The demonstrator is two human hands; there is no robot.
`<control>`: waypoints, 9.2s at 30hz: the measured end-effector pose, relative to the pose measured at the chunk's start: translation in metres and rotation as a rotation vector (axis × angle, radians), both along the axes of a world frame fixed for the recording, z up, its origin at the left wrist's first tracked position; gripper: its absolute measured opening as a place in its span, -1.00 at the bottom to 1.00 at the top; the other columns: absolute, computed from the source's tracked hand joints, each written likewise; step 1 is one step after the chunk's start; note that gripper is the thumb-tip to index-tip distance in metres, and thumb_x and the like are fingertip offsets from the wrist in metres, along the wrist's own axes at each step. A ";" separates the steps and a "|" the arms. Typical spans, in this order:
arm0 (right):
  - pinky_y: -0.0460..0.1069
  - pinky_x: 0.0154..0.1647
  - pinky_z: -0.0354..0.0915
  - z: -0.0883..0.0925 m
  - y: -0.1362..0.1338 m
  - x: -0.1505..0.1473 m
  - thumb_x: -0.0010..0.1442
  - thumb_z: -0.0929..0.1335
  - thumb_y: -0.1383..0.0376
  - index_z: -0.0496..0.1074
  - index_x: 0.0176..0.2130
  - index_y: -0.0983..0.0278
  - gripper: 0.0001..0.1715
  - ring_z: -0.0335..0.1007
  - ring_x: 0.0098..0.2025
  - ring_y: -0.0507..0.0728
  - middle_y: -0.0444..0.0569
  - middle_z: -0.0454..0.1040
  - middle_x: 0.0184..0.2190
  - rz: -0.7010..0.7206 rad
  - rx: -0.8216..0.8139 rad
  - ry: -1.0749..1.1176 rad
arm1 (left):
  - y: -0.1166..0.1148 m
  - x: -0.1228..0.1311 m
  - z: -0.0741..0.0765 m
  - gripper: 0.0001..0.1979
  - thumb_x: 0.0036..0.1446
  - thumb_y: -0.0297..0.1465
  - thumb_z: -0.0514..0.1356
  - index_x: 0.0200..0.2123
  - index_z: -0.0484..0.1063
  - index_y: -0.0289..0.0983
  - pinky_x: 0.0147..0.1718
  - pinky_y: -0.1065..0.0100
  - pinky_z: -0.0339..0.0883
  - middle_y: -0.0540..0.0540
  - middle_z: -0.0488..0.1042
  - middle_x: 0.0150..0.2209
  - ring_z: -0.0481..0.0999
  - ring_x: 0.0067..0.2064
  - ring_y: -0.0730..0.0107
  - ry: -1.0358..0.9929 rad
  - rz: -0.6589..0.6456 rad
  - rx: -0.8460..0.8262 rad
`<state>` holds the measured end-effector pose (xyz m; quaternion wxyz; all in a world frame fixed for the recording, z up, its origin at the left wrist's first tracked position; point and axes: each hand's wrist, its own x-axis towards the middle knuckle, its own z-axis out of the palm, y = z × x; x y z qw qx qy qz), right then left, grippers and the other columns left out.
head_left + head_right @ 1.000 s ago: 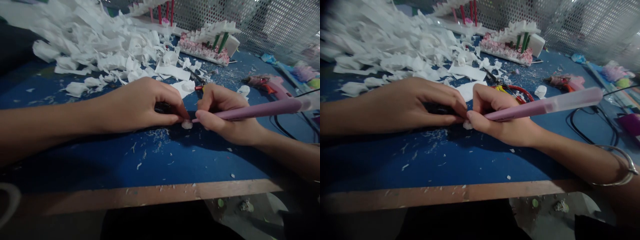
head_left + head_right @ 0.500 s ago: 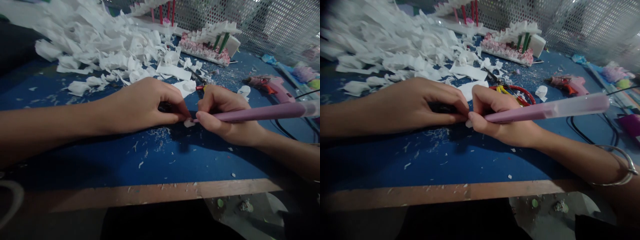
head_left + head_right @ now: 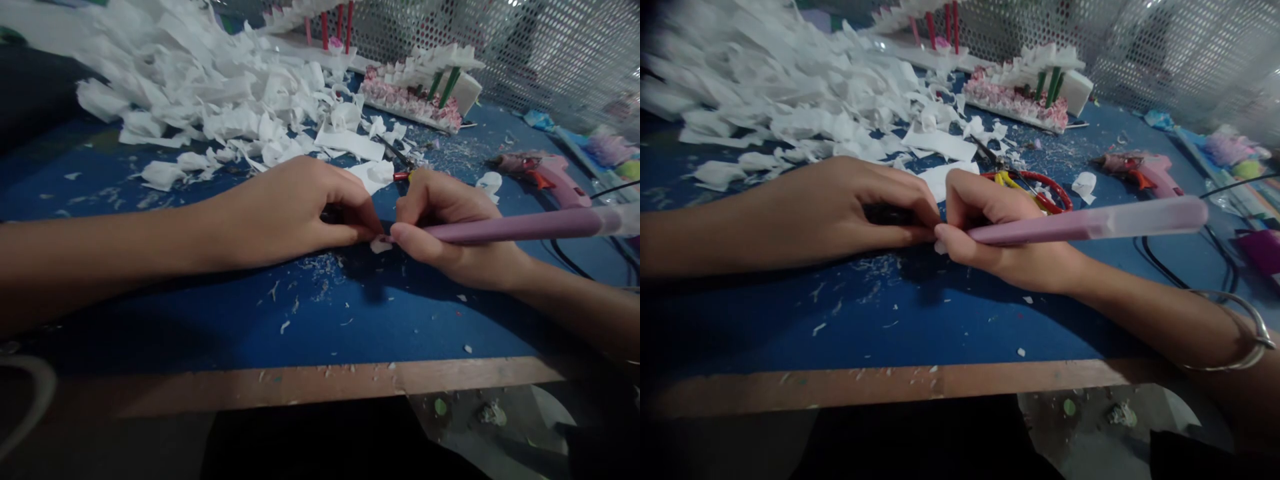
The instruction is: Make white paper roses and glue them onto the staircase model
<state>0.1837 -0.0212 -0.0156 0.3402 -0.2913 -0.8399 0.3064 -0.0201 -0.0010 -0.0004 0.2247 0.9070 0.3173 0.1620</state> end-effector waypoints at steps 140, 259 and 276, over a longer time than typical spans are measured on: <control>-0.10 -0.48 0.11 0.042 0.028 0.030 0.05 0.40 0.40 0.36 -0.22 0.28 -0.76 0.17 -0.49 -0.05 -0.15 0.33 -0.43 -0.361 0.474 -0.021 | -0.008 0.000 -0.003 -0.82 0.13 -0.29 0.12 -0.31 0.44 -0.26 -0.30 0.47 0.29 -0.04 0.48 -0.27 0.45 -0.29 0.45 -0.021 -0.135 -0.002; -0.03 -0.48 0.24 0.025 0.002 0.086 0.18 0.30 0.07 0.17 0.03 0.25 -0.50 0.41 -0.32 0.16 0.05 0.42 -0.28 -0.893 0.819 -0.726 | 0.044 0.010 -0.014 -0.59 0.04 -0.29 0.29 -0.05 0.28 -0.21 -0.20 0.45 0.39 -0.03 0.44 -0.23 0.50 -0.24 0.49 -0.713 0.203 -1.052; -0.05 -0.49 0.24 0.024 0.009 0.088 0.17 0.29 -0.01 0.19 0.01 0.30 -0.43 0.39 -0.29 0.16 0.07 0.41 -0.26 -0.900 0.854 -0.635 | 0.043 0.010 -0.017 -0.65 0.03 -0.34 0.29 -0.09 0.32 -0.17 -0.22 0.41 0.33 0.02 0.43 -0.28 0.48 -0.28 0.49 -0.730 0.166 -1.022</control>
